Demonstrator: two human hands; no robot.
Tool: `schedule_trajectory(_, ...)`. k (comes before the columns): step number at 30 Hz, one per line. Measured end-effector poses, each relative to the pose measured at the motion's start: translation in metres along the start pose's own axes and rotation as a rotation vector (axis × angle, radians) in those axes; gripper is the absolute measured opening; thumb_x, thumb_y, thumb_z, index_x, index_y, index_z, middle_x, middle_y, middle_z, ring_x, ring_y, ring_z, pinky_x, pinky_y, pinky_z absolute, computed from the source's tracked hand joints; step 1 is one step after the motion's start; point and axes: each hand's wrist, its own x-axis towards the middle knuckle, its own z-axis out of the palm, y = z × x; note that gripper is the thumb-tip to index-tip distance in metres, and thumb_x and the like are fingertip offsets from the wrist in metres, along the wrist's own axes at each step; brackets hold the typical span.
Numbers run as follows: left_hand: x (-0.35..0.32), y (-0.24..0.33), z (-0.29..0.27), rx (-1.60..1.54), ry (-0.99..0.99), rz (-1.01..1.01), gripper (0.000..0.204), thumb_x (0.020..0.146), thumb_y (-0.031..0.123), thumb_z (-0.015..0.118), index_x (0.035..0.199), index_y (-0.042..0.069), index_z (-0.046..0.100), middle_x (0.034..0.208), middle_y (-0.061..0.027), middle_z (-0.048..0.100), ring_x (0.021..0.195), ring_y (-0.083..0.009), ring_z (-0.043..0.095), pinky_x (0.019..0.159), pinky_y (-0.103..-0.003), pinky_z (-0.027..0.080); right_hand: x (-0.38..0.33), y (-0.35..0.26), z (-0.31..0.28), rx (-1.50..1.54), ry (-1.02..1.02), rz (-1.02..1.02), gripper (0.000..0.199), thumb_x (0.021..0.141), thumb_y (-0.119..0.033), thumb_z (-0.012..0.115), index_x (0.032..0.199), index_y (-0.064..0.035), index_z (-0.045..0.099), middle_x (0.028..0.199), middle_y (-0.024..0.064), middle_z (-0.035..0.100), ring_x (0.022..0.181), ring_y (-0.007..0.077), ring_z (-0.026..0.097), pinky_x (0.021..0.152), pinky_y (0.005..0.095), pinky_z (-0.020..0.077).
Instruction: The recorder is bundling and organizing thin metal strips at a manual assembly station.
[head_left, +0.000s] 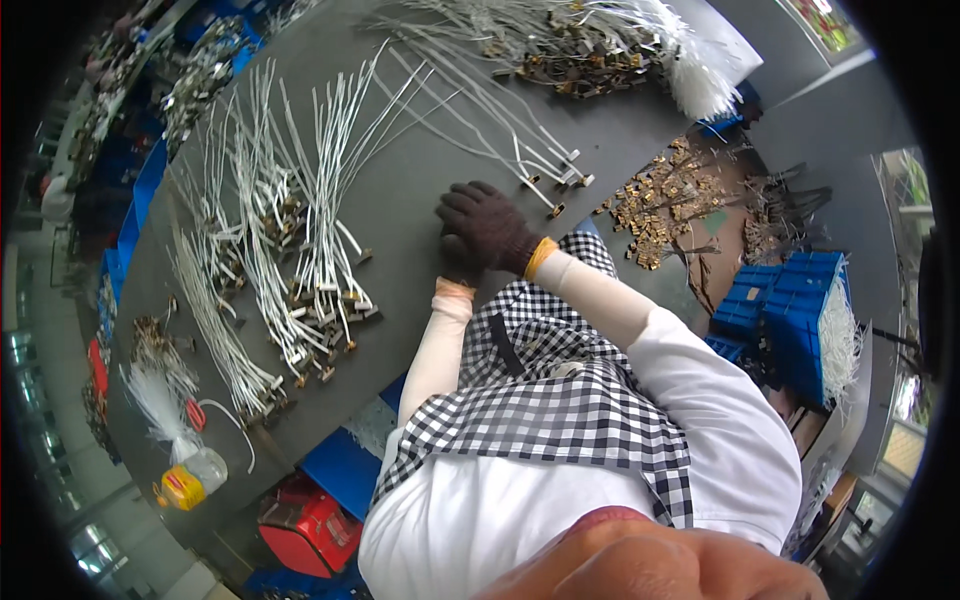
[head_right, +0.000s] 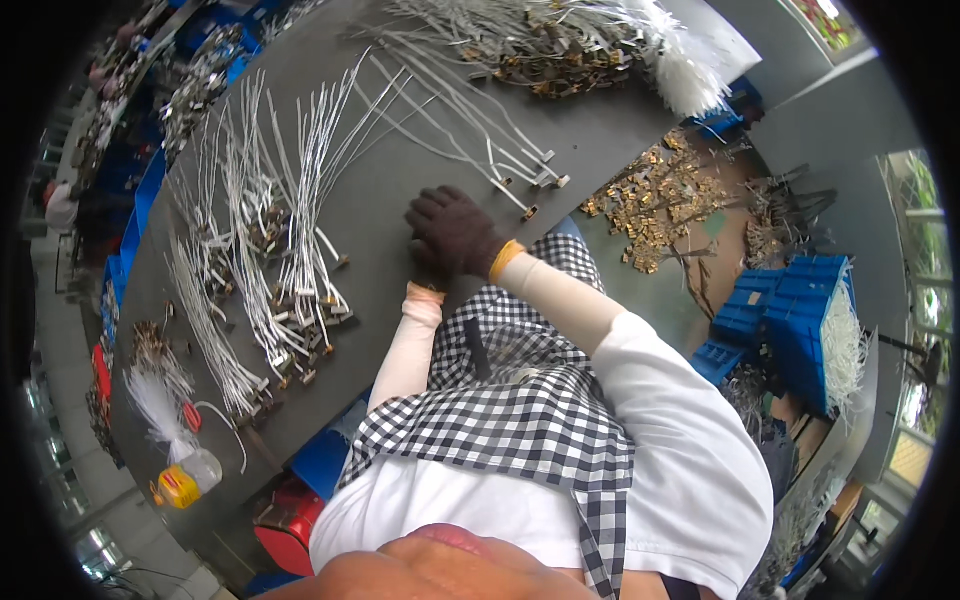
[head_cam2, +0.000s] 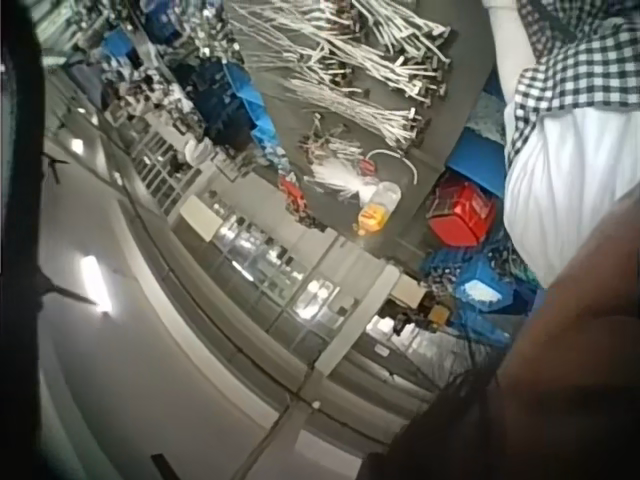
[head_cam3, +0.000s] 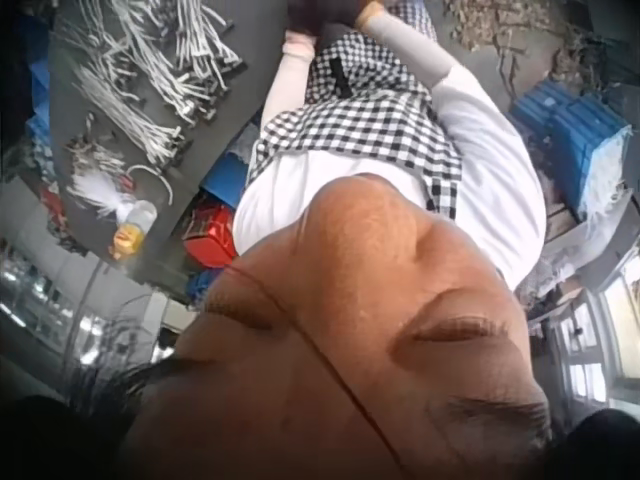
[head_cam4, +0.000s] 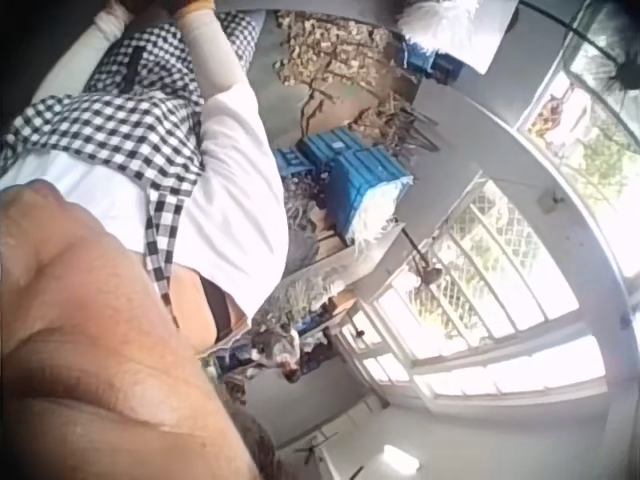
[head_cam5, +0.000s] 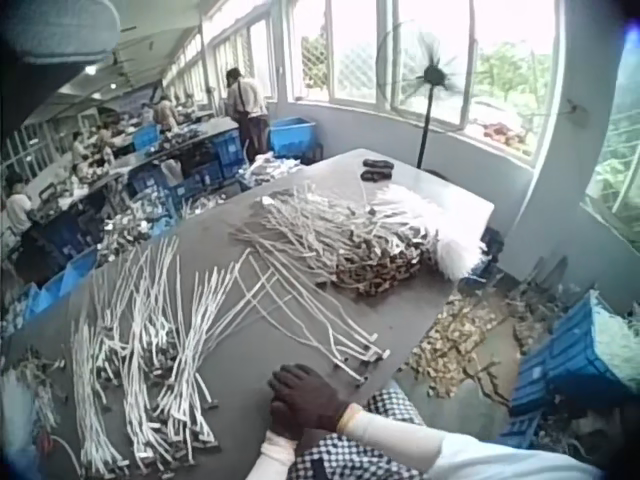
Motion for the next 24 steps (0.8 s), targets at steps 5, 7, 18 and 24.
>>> schedule_trajectory(5,0.002,-0.025,0.002,-0.163,-0.037,-0.178,0.037,0.1,0.017,0.052,0.135,0.006,0.049,0.131,-0.0111,0.055,0.127,-0.0235,0.052,0.107,-0.035,0.042,0.007,0.009,-0.01,0.201,0.077,0.061,0.05,0.088,-0.021,0.063,0.134,-0.0044,0.053,0.134,0.0182,0.055,0.125,0.036,0.051,0.11,0.0456,0.0372)
schedule_trajectory(7,0.037,0.016,-0.012,0.278,-0.108,-0.068,0.032,0.099,0.014,0.055,0.131,0.006,0.054,0.123,-0.0103,0.061,0.122,-0.0242,0.057,0.105,-0.036,0.045,0.007,0.02,-0.022,0.552,0.39,0.217,0.045,0.095,-0.016,0.054,0.137,-0.003,0.051,0.136,0.0182,0.055,0.128,0.0335,0.051,0.111,0.0436,0.0372)
schedule_trajectory(18,0.081,0.12,0.002,-0.686,0.115,-0.3,0.017,0.098,0.018,0.06,0.108,0.004,0.061,0.099,-0.0049,0.066,0.087,-0.0178,0.065,0.082,-0.034,0.053,-0.01,0.054,-0.056,1.237,0.624,0.632,0.046,0.104,-0.028,0.045,0.14,-0.0012,0.048,0.135,0.0118,0.056,0.124,0.0211,0.053,0.107,0.0348,0.0412)
schedule_trajectory(24,0.087,0.12,-0.011,-0.537,-0.433,-0.236,0.033,0.09,0.005,0.064,0.122,0.001,0.061,0.094,-0.009,0.069,0.086,-0.0186,0.068,0.074,-0.032,0.054,-0.002,0.066,-0.126,1.141,-0.14,0.462,0.039,0.1,-0.024,0.054,0.132,-0.004,0.056,0.127,0.01,0.062,0.117,0.0191,0.057,0.104,0.0344,0.044)
